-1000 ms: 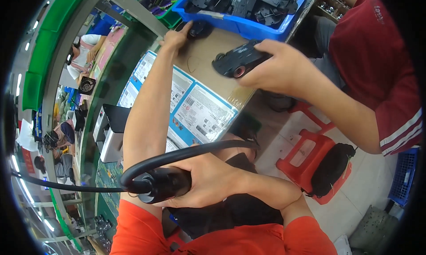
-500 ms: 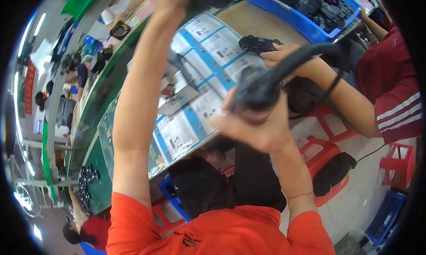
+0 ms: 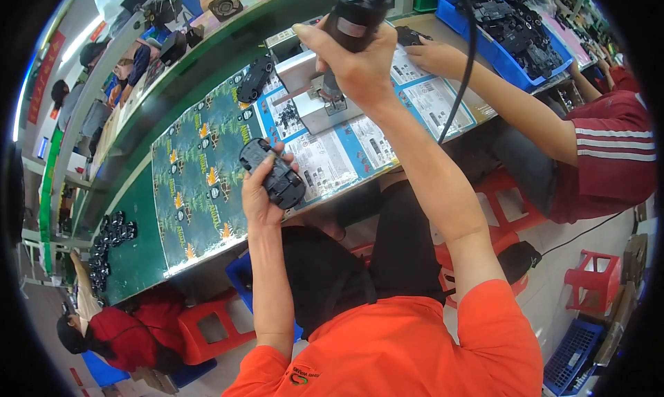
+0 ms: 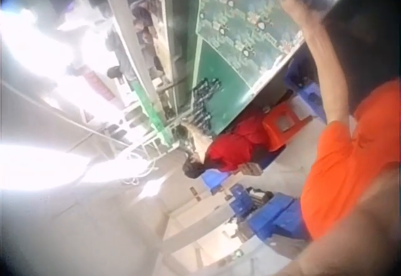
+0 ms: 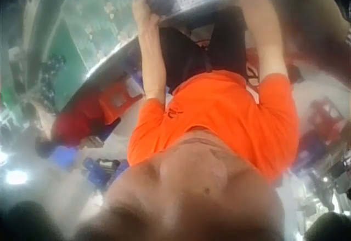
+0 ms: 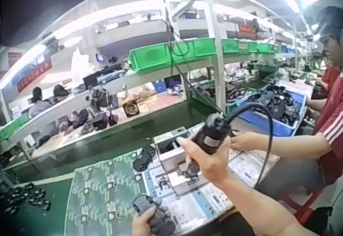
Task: The person drives screws into toy car chassis using an electric screwdriver, moves the cars across the workstation, and fits components into the toy car bodies by hand.
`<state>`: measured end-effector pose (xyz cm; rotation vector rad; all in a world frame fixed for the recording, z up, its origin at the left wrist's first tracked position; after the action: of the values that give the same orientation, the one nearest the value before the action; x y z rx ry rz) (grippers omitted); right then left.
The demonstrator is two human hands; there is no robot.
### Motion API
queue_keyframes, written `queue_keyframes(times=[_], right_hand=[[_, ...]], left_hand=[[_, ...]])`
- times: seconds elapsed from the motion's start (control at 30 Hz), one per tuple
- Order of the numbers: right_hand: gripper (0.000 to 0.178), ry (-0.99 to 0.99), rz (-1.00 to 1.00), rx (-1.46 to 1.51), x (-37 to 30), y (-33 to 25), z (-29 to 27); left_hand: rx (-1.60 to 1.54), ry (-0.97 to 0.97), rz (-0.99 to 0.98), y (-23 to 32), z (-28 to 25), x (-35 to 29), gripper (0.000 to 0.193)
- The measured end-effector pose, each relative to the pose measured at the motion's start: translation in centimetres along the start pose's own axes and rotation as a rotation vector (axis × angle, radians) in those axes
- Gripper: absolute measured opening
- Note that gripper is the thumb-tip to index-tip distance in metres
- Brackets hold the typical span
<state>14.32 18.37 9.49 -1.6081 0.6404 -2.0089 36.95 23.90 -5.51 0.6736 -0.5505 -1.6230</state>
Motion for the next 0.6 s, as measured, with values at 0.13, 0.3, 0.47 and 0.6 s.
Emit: queue_keyframes(times=[0.13,0.3,0.47,0.6], right_hand=[[0.012,-0.02,-0.018,-0.082,0.0,0.7,1.0],[0.018,-0.057,0.011,-0.145,1.2,0.9,2.7],[0.015,-0.119,0.307,-0.001,1.0,1.3,1.5],[0.013,-0.053,0.263,0.587,-1.1,-0.9,1.6]], left_hand=[[0.014,0.022,-0.066,-1.9,-0.3,0.7,0.047],[0.003,-0.02,-0.097,-1.8,-0.2,0.9,0.054],[0.016,-0.066,-0.097,-2.2,0.0,0.7,0.054],[0.106,-0.085,-0.056,-1.9,0.7,0.6,0.054]])
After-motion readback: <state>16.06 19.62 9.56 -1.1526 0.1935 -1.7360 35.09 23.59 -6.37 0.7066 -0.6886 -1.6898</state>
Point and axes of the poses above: each hand's wrist, its own x-axis towards the middle knuckle, its own z-axis out of the palm, y = z × x, the point moved 4 cm from there along x, towards the middle knuckle, and after that the axes turned 2 degrees about -z, right-handed, at the moved point
